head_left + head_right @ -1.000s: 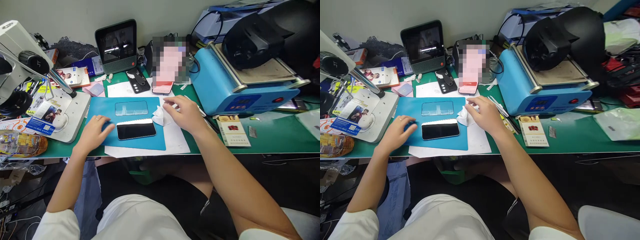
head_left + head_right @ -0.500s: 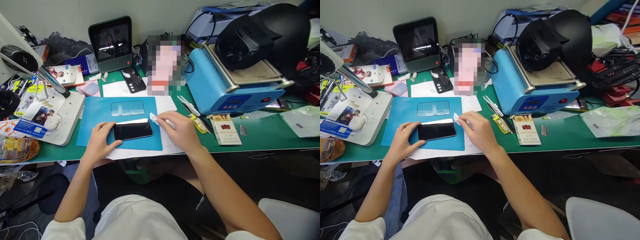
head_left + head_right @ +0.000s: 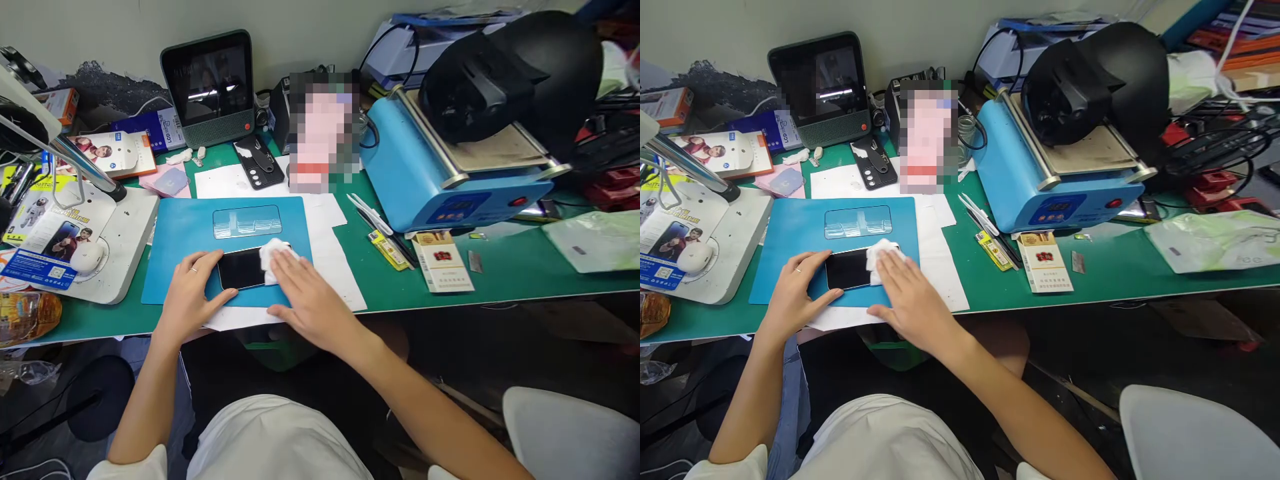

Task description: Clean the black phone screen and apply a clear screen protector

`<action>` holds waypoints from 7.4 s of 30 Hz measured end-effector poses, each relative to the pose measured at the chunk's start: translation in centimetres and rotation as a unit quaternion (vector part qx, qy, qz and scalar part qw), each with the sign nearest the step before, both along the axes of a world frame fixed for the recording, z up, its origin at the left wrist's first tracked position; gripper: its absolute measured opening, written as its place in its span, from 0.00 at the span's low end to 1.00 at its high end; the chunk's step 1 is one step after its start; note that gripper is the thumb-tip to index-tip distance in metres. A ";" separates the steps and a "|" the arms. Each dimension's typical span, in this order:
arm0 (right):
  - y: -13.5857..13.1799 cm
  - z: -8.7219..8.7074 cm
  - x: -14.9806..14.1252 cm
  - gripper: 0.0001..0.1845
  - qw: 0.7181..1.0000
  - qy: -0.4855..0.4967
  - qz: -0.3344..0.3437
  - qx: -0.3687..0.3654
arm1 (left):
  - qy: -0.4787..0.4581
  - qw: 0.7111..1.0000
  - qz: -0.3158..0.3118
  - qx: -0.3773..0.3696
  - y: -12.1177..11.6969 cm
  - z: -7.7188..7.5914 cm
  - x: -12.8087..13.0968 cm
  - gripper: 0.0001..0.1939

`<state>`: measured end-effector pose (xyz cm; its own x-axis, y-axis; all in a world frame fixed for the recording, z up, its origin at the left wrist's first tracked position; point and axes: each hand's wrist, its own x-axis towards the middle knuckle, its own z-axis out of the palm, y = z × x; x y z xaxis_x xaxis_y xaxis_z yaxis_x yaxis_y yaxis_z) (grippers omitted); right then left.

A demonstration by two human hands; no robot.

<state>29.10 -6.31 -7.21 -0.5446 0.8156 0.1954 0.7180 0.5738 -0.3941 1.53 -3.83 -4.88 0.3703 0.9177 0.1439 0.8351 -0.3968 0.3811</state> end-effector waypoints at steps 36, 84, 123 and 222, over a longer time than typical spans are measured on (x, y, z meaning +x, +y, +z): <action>-2.4 0.3 -3.5 0.59 0.991 -0.075 -0.108 0.002 | 0.000 1.000 -0.011 0.012 -0.1 0.1 -0.4 0.35; 1.6 1.8 -9.6 0.62 0.998 -0.069 0.007 -0.012 | -0.196 0.978 0.064 0.002 -1.0 -0.2 -0.6 0.25; -4.4 0.7 -0.8 0.57 0.991 -0.091 -0.085 0.047 | -0.091 0.995 0.036 -0.007 -0.6 0.2 -0.3 0.24; -0.2 0.5 -1.0 0.55 0.998 -0.042 -0.034 -0.019 | -0.041 0.998 -0.032 0.017 -0.3 0.2 -0.3 0.43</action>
<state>28.10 -6.53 -6.69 -0.5006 0.8573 0.1202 0.7861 0.5083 -0.3516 1.24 -4.14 -4.71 0.4144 0.8863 0.2070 0.7739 -0.4628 0.4323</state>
